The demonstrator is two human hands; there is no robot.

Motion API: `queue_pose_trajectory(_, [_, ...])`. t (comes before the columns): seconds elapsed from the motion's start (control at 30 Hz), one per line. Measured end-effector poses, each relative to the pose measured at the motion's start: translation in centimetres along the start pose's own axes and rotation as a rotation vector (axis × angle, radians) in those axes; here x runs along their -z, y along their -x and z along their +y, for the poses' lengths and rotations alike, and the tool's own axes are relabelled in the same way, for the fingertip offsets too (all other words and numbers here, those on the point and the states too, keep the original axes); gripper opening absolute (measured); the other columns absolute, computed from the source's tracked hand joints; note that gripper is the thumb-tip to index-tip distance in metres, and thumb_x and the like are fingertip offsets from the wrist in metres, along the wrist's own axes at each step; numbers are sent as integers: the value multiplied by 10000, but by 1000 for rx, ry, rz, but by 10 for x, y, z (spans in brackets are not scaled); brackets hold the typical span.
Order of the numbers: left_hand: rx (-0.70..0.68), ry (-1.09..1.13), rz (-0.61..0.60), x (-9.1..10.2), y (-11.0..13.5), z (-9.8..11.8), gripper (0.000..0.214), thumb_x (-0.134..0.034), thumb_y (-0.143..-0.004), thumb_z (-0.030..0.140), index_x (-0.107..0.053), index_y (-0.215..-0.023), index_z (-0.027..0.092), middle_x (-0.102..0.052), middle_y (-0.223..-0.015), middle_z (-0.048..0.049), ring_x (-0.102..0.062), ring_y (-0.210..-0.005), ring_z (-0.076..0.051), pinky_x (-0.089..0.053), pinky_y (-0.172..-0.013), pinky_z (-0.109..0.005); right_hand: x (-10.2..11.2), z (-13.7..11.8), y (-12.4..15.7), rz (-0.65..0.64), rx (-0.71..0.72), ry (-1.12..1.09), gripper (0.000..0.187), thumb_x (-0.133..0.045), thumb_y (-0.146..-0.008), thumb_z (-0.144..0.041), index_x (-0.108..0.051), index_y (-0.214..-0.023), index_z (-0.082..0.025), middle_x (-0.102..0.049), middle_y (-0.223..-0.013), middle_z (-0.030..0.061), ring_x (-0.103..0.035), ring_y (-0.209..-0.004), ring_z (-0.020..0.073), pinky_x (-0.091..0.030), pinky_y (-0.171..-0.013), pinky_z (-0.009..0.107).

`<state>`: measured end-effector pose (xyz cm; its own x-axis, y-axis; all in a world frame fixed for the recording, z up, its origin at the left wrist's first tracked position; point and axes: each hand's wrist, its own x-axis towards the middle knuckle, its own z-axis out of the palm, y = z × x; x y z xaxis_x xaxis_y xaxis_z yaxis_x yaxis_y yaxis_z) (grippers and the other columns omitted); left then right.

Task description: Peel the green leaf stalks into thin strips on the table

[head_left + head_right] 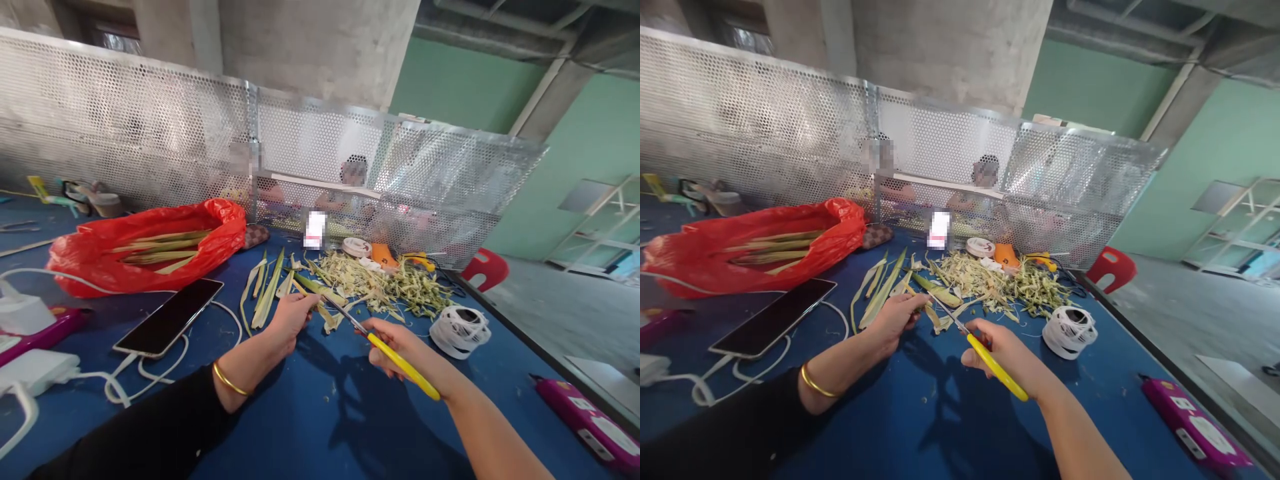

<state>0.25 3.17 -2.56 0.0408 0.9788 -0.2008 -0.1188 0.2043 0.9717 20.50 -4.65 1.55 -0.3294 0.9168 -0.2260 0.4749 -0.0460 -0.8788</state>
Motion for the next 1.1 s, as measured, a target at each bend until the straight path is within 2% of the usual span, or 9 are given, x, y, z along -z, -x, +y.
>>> queue_pose_trajectory(0.17, [-32, 2, 43, 1, 0, 0, 217, -646, -642, 340, -547, -585, 155, -389, -436, 64, -276, -393, -46, -159, -394, -199, -2, -3, 3, -14, -10, 13, 418, -629, -748, -510, -508, -998, -197, -564, -719, -23, -457, -475, 62, -365, -426, 170])
queue_pose_trajectory(0.37, [-53, -20, 94, 0, -1, -1, 226, -630, -652, 338, -527, -546, 167, -412, -436, 46, -317, -406, -57, -214, -408, -200, -1, 1, 2, -41, -18, 22, 445, -634, -735, -523, -515, -1021, -204, -540, -718, -28, -482, -482, 66, -346, -402, 156])
queue_pose_trajectory(0.6, [-75, -44, 155, 0, 4, 1, 217, -644, -653, 356, -551, -586, 172, -407, -450, 53, -337, -430, -67, -256, -427, -206, 0, 3, 0, -9, -14, 62, 427, -634, -742, -515, -524, -1009, -201, -508, -693, -40, -489, -477, 66, -371, -406, 162])
queue_pose_trajectory(0.9, [-84, -9, 109, 0, 0, -6, 244, -655, -626, 383, -584, -614, 150, -476, -502, 40, -381, -439, -64, -276, -438, -199, -2, 6, -2, -6, -12, 65, 431, -638, -739, -510, -529, -1015, -198, -478, -598, -61, -490, -459, 73, -369, -393, 154])
queue_pose_trajectory(1.1, [-22, 28, -6, -6, 7, -2, 242, -675, -600, 365, -568, -617, 149, -418, -484, 60, -355, -418, -58, -185, -400, -202, -3, 9, -4, 47, -19, 66, 465, -642, -748, -468, -517, -1098, -189, -493, -616, -55, -498, -455, 80, -367, -385, 167])
